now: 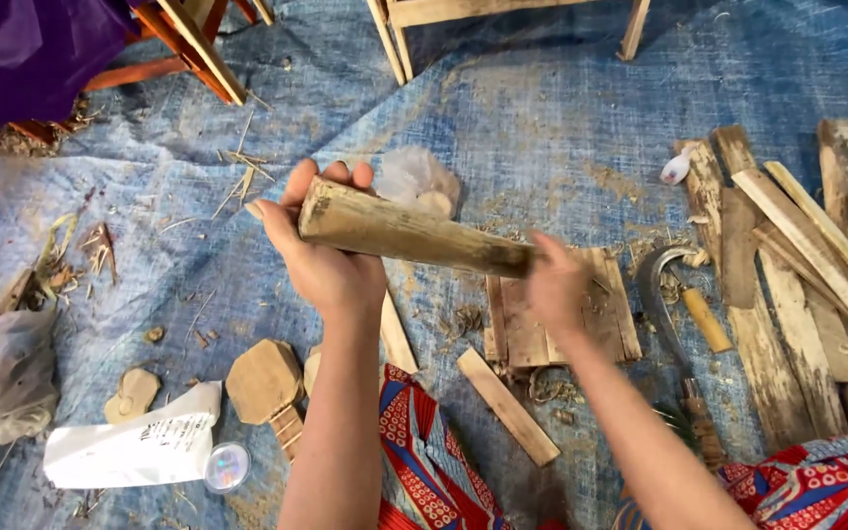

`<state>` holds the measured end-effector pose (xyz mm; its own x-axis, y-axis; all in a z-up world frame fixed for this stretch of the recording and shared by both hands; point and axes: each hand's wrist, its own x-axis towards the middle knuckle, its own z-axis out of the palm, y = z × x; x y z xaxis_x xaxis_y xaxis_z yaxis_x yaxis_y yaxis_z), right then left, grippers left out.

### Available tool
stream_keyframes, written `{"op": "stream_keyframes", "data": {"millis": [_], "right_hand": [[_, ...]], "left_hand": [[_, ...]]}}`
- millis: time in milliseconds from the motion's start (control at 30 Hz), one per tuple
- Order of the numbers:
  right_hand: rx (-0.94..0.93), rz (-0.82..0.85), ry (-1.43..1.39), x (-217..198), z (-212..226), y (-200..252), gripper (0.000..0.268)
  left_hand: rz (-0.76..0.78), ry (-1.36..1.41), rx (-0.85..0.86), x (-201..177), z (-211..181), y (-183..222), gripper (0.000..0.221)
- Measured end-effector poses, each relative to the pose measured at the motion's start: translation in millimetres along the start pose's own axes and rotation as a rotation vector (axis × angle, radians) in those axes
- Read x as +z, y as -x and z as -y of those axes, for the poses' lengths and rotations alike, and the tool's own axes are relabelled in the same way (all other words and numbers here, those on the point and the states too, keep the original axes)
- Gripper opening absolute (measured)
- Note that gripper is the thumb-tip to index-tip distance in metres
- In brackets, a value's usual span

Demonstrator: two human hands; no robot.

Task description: Sanding and scraping a wooden instrument component to smooth the surface using a hand tool.

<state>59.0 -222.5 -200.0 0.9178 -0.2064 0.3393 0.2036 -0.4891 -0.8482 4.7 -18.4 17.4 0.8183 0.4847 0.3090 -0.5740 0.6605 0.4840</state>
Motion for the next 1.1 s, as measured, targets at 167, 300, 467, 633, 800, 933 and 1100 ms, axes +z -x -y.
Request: {"op": "stream_keyframes", "data": {"millis": [167,300,467,633,800,933,1100], "right_hand": [[-0.450,-0.004,-0.348,-23,193,21,0.043],[-0.509,0.059,-0.370,-20,168,17,0.041],[-0.055,0.125,-0.182,-42,77,24,0.033],[0.383,0.200,-0.127,-48,26,36,0.038],[0.175,0.146,-0.312,-27,133,48,0.041],[-0.354,0.094,-0.468,-37,211,61,0.039],[-0.212,0.019,-0.491,-5,91,68,0.040]], "left_hand": [[-0.094,-0.067,0.003,4,2,2,0.056],[-0.136,-0.105,-0.001,-5,0,-4,0.054],[-0.312,-0.116,0.019,-12,1,-18,0.048],[-0.451,-0.164,0.057,-20,2,-16,0.051],[-0.032,-0.137,0.134,-8,9,-10,0.060],[0.169,-0.038,0.001,-11,8,-8,0.066],[0.260,0.028,-0.110,-26,0,-17,0.055]]}}
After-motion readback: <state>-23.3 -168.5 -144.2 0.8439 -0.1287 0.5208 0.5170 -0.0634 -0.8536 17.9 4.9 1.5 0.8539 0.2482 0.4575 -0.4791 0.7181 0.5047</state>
